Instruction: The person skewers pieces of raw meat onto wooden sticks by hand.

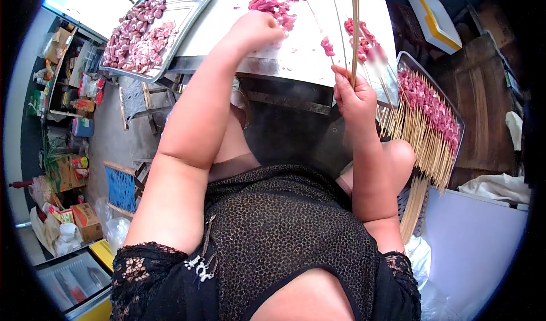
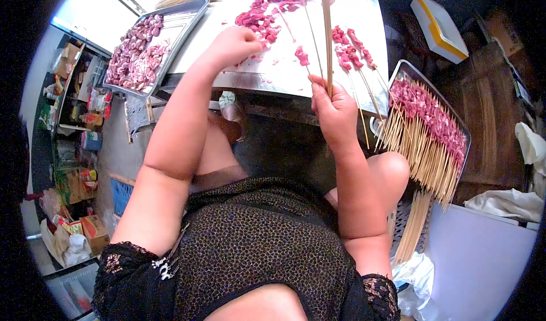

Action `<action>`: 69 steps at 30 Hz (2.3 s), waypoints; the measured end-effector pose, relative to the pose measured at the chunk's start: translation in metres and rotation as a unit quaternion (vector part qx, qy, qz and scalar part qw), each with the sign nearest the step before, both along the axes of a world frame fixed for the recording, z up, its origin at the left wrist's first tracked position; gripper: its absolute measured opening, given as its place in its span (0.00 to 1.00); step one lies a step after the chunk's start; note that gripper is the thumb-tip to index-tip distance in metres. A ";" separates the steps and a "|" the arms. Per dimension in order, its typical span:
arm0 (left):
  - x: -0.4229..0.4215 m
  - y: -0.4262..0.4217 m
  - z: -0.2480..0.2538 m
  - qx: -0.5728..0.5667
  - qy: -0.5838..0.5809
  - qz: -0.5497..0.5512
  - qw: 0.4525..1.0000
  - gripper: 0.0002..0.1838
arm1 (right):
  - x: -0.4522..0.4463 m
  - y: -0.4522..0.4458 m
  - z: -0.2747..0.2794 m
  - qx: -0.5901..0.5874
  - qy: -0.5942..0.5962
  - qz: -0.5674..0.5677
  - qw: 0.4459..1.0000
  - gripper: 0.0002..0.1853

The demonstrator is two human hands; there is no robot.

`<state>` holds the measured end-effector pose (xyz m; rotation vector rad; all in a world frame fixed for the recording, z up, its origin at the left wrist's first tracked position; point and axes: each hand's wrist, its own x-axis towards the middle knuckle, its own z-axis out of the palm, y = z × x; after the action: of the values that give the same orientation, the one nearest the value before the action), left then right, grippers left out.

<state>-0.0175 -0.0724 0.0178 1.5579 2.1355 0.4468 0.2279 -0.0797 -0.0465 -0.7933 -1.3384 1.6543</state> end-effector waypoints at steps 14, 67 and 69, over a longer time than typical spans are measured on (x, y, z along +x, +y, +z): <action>-0.024 0.003 -0.006 0.191 -0.625 0.096 0.751 0.14 | -0.006 -0.005 -0.004 0.044 -0.099 0.026 0.994 0.12; 0.025 0.007 -0.009 0.238 -0.705 0.072 0.664 0.13 | -0.003 -0.007 -0.007 0.068 -0.094 -0.018 0.993 0.11; 0.029 0.006 -0.007 0.242 -0.699 0.078 0.669 0.13 | -0.003 -0.008 -0.005 0.066 -0.097 -0.026 0.993 0.10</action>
<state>0.0117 -0.0663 0.0108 0.6167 0.8628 1.6815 0.2246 -0.0880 -0.0511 -0.9196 -1.5323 1.4610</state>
